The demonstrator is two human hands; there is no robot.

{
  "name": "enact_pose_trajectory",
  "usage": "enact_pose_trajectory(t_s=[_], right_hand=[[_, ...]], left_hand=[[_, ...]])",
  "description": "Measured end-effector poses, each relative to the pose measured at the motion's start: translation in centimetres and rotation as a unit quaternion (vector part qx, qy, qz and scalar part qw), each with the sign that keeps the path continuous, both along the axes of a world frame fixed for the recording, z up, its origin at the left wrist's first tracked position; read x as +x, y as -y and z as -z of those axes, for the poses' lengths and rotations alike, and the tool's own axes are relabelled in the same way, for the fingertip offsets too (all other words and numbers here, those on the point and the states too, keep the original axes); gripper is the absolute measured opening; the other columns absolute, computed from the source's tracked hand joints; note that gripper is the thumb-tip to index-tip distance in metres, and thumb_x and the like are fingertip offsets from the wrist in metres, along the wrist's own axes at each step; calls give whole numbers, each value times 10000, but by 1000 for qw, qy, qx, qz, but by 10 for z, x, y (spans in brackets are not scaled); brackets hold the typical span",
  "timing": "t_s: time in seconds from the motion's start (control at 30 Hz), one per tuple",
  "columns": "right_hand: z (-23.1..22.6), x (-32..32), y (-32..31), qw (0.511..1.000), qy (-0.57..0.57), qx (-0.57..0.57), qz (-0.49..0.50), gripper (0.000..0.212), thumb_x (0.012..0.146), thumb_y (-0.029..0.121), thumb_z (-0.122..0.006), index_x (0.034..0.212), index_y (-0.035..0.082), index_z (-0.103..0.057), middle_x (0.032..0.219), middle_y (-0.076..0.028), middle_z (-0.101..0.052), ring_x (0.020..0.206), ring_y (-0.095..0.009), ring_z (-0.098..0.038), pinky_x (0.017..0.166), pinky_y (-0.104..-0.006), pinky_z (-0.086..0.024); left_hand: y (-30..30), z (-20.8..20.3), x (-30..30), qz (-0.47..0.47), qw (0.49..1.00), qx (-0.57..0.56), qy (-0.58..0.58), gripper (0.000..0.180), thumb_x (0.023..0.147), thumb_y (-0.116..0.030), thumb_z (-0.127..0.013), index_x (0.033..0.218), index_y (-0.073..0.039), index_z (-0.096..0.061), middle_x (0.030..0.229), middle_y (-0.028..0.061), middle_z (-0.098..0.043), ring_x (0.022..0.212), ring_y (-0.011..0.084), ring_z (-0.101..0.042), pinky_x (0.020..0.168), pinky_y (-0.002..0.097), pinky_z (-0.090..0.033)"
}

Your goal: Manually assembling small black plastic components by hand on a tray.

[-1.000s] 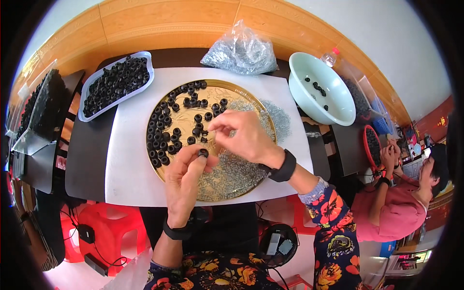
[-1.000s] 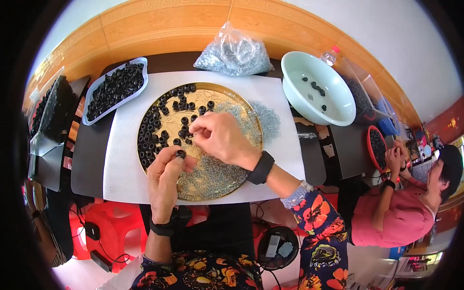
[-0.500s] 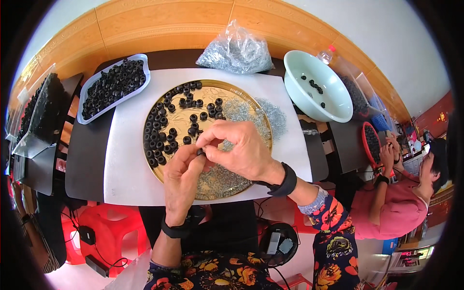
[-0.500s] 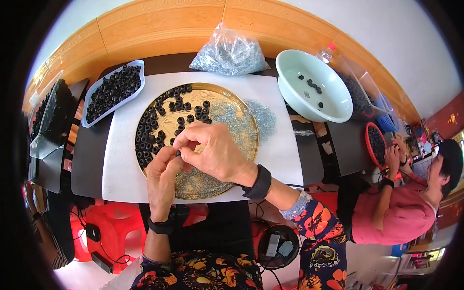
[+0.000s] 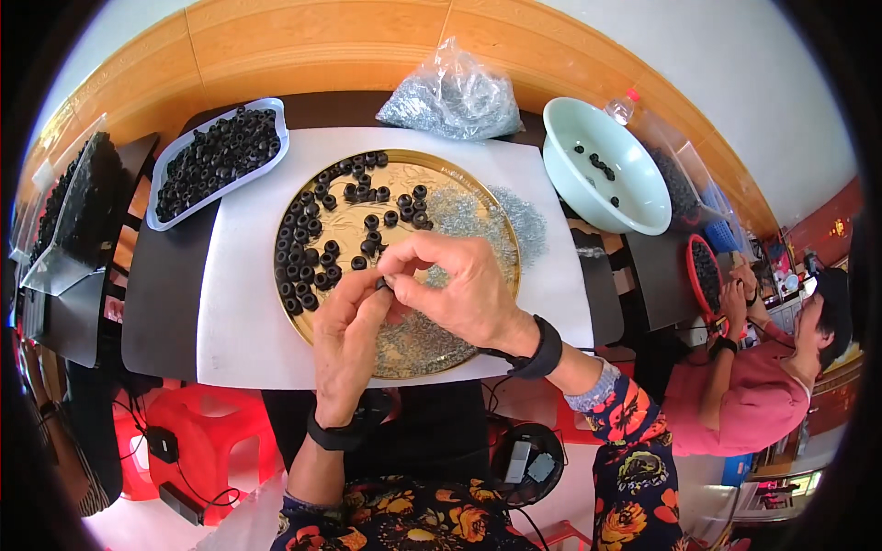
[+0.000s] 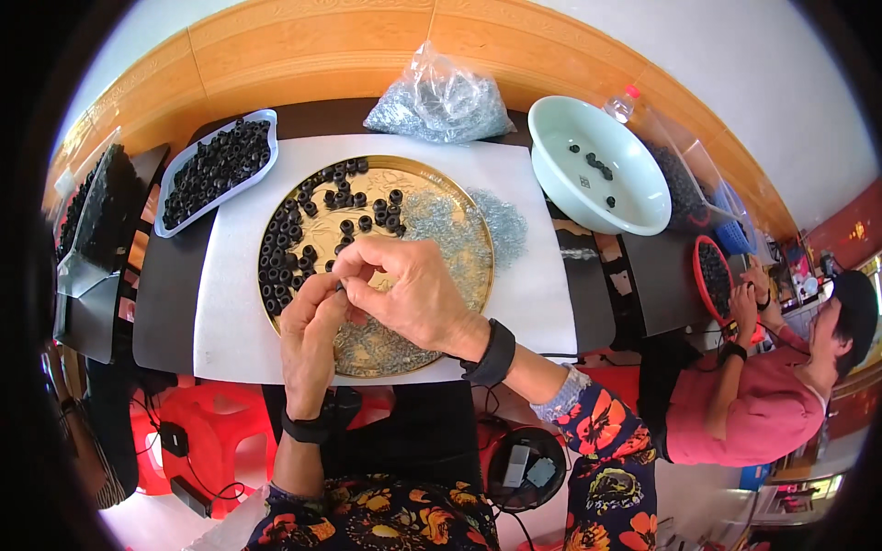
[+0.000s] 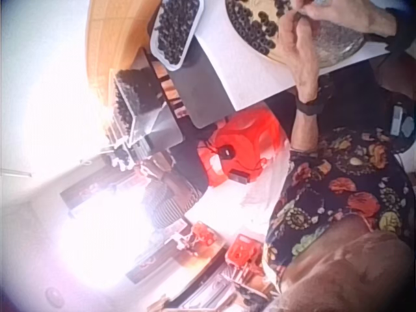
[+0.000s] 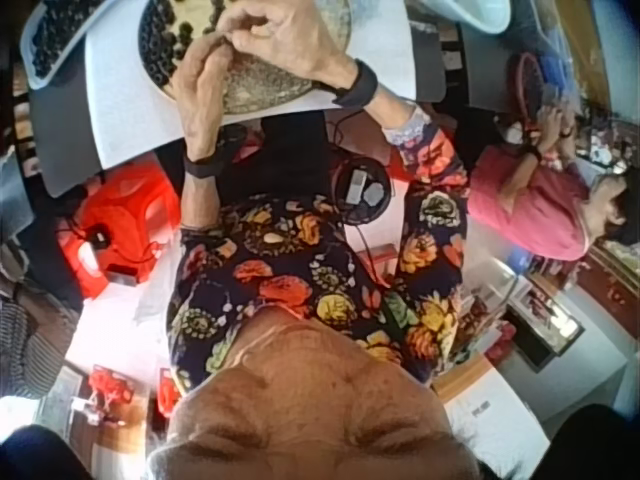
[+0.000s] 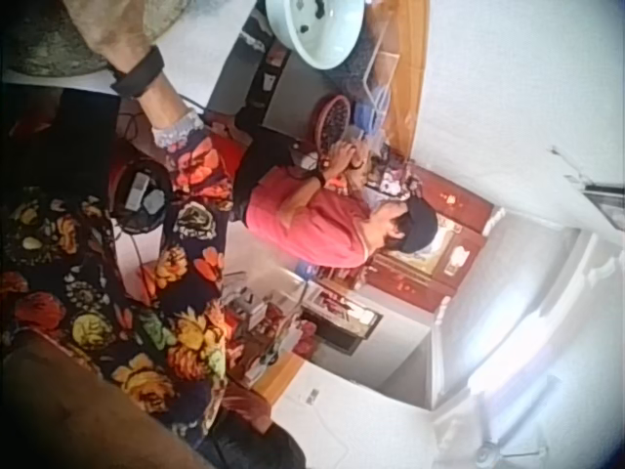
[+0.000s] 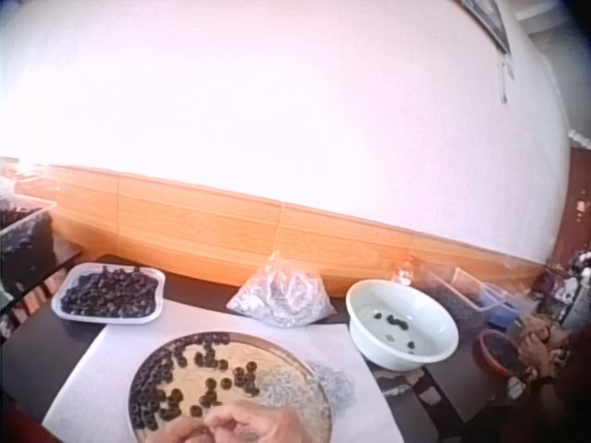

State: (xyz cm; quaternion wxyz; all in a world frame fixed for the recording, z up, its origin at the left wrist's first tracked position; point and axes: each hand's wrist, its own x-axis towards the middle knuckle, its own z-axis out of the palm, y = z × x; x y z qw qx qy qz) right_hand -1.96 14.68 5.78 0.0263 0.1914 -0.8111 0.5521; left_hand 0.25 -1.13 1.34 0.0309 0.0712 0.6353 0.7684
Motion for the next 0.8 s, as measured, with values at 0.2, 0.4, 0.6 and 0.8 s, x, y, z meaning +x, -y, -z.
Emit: enact_pose_trajectory(t_s=[0.2,0.4,0.6,0.8], right_hand=[[5,-9,1,980,-190,59,-15,101,828,18,-636,921,1,-672,806,-80,-695,752,-120,-664,691,-259,-524],[2,-32,-14,986,-84,117,82,96,831,28,-616,895,-1,-682,814,-88,-701,713,-148,-674,666,-275,-527],[20,-50,-3,949,-160,261,-77,92,777,64,-628,844,31,-681,779,-88,-663,722,-287,-631,670,-385,-482],[21,-43,7,898,-169,403,-45,116,763,39,-617,832,109,-678,790,-55,-639,744,-272,-610,685,-390,-418]], left_hand=[[-2,6,1,-29,990,135,14,201,956,-71,-474,1082,30,-594,872,72,-649,795,119,-591,746,262,-478],[4,4,2,-49,969,243,26,194,968,-104,-481,1105,7,-564,938,118,-670,816,146,-584,781,297,-473],[6,11,3,-66,976,206,11,221,961,-98,-483,1144,-3,-564,942,129,-668,825,178,-624,775,317,-512],[3,8,4,-71,980,184,4,190,961,-62,-483,1102,31,-571,932,116,-680,804,133,-605,761,280,-498]])
